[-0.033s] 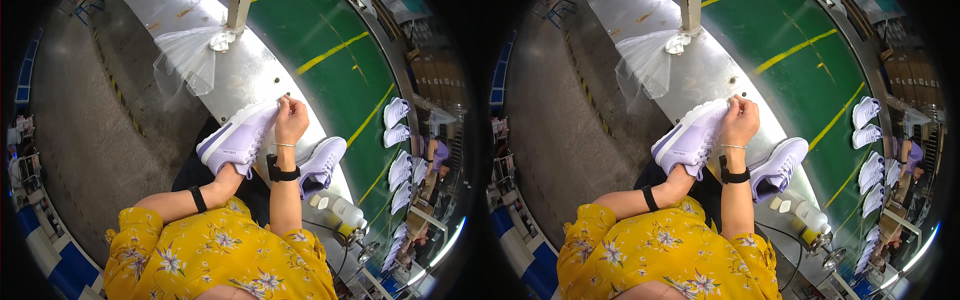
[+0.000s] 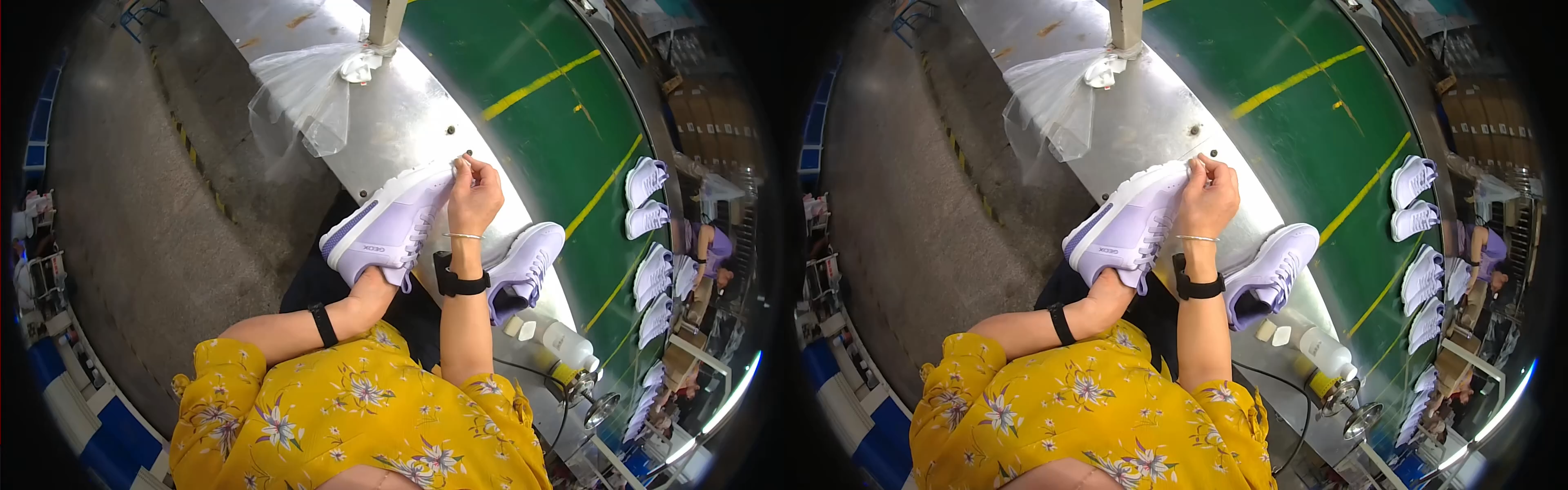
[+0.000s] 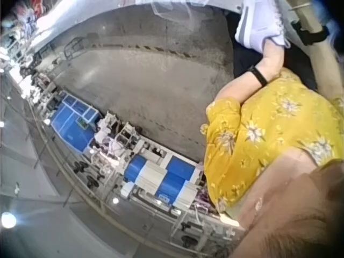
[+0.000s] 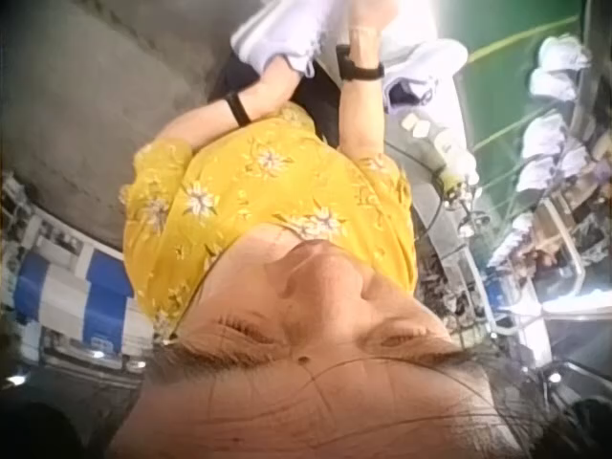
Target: Cleaning and inspecting purple and white athletic shoes on a factory production line.
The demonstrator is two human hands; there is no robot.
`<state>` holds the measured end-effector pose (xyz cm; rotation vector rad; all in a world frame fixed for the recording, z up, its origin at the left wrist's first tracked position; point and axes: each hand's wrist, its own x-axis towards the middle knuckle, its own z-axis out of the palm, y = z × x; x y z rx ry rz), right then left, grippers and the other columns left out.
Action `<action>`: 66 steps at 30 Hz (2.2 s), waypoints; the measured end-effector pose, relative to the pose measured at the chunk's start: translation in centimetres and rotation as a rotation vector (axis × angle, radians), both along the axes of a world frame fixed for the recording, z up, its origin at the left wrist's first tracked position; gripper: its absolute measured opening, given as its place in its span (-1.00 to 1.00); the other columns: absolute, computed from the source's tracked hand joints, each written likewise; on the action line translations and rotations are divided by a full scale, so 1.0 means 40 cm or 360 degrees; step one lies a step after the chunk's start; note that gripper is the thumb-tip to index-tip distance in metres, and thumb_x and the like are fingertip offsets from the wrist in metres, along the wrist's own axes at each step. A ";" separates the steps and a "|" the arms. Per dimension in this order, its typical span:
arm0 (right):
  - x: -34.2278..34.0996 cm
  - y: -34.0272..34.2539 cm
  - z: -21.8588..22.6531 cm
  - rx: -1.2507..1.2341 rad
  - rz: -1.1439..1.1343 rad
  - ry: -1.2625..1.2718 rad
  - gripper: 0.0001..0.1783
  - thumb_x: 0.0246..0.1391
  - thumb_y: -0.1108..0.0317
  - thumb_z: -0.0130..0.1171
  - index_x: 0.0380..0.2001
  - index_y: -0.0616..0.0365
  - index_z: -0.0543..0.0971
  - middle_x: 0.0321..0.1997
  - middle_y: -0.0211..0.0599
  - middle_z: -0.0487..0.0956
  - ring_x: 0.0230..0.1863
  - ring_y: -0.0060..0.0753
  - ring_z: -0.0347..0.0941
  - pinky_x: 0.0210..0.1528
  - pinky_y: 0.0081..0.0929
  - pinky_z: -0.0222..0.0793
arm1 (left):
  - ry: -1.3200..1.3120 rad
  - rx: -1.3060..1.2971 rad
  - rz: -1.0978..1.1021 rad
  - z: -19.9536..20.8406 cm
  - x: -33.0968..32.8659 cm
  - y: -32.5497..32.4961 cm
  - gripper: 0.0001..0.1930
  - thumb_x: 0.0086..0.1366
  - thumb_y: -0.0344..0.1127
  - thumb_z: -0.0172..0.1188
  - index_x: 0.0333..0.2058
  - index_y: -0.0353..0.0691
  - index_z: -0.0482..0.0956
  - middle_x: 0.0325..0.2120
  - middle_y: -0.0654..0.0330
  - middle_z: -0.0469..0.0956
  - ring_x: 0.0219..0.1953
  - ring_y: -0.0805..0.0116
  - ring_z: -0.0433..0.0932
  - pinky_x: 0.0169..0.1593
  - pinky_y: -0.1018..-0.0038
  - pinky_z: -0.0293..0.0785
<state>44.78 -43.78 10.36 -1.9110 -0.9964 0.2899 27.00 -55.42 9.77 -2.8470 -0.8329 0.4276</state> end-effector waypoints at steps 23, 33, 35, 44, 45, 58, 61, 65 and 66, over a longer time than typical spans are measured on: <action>0.003 -0.102 -0.125 0.0013 -0.0370 0.1312 -0.74 0.18 0.36 0.30 -0.15 0.34 0.64 -0.43 -0.53 0.54 -0.45 -0.75 0.35 -0.38 -0.76 0.27 | -0.0425 -0.1292 0.0465 0.150 -0.074 0.209 -0.75 0.10 -0.26 0.23 -0.39 -0.38 0.65 -0.38 -0.15 0.61 -0.28 -0.11 0.60 -0.14 0.14 0.48; -0.028 -0.141 -0.060 0.0068 -0.0171 0.1130 -0.72 0.16 0.41 0.29 -0.04 0.14 0.65 -0.42 -0.66 0.44 -0.46 -0.79 0.25 -0.44 -0.71 0.21 | -0.1590 -0.1904 0.1130 0.059 -0.069 0.237 -0.56 0.35 -0.14 0.23 -0.57 -0.42 0.54 -0.70 0.17 0.44 -0.60 0.51 0.33 -0.48 0.45 0.28; -0.056 -0.117 -0.009 0.0079 -0.0032 0.0721 -0.74 0.10 0.47 0.30 -0.11 0.10 0.67 -0.40 -0.49 0.49 -0.44 -0.64 0.36 -0.43 -0.58 0.30 | -0.1787 -0.1829 0.1215 0.047 -0.055 0.219 -0.56 0.40 -0.17 0.18 -0.59 -0.40 0.53 -0.69 0.34 0.43 -0.57 0.61 0.31 -0.49 0.50 0.24; -0.099 -0.210 0.055 0.0112 0.0526 -0.0132 -0.84 -0.02 0.51 0.36 -0.32 0.05 0.68 -0.53 -0.28 0.36 -0.59 -0.26 0.38 -0.55 -0.38 0.31 | -0.1764 -0.1928 0.1202 0.076 -0.037 0.225 -0.50 0.50 -0.08 0.00 -0.53 -0.39 0.52 -0.68 0.26 0.42 -0.55 0.55 0.31 -0.47 0.47 0.27; -0.101 -0.215 0.053 0.0103 0.0507 -0.0096 -0.84 -0.02 0.52 0.35 -0.34 0.06 0.67 -0.52 -0.28 0.36 -0.58 -0.26 0.39 -0.55 -0.39 0.31 | -0.1763 -0.1926 0.1210 0.077 -0.039 0.231 -0.50 0.50 -0.08 0.00 -0.53 -0.39 0.52 -0.68 0.26 0.42 -0.55 0.55 0.31 -0.47 0.47 0.27; -0.071 -0.181 0.067 -0.0045 0.0526 0.0032 -0.92 0.04 0.46 0.32 -0.35 0.09 0.66 -0.47 -0.25 0.42 -0.55 -0.20 0.44 -0.50 -0.35 0.36 | -0.1464 -0.1900 0.1175 0.095 -0.017 0.239 -0.44 0.52 -0.07 -0.10 -0.47 -0.47 0.56 -0.61 -0.15 0.51 -0.53 0.00 0.50 -0.38 0.24 0.37; -0.064 -0.202 0.071 -0.0114 0.0534 0.0050 -0.92 0.04 0.45 0.32 -0.35 0.08 0.66 -0.47 -0.25 0.42 -0.56 -0.20 0.43 -0.49 -0.34 0.36 | -0.1502 -0.1845 0.1132 0.089 -0.008 0.236 -0.43 0.52 -0.05 -0.10 -0.49 -0.47 0.55 -0.61 -0.17 0.51 -0.54 -0.02 0.49 -0.39 0.22 0.37; -0.063 -0.108 0.042 0.0005 0.0473 0.0087 -0.93 0.04 0.44 0.32 -0.36 0.06 0.67 -0.48 -0.26 0.42 -0.54 -0.21 0.43 -0.48 -0.34 0.36 | -0.1502 -0.1843 0.1110 0.085 -0.001 0.239 -0.41 0.52 -0.03 -0.10 -0.51 -0.47 0.55 -0.61 -0.20 0.50 -0.55 -0.03 0.49 -0.40 0.22 0.36; -0.059 -0.096 0.037 0.0001 0.0449 0.0164 -0.93 0.04 0.44 0.32 -0.36 0.06 0.67 -0.48 -0.26 0.42 -0.54 -0.20 0.43 -0.48 -0.33 0.36 | -0.1533 -0.1854 0.1112 0.085 0.002 0.240 -0.41 0.52 -0.02 -0.09 -0.51 -0.47 0.55 -0.61 -0.21 0.50 -0.55 -0.03 0.49 -0.40 0.22 0.35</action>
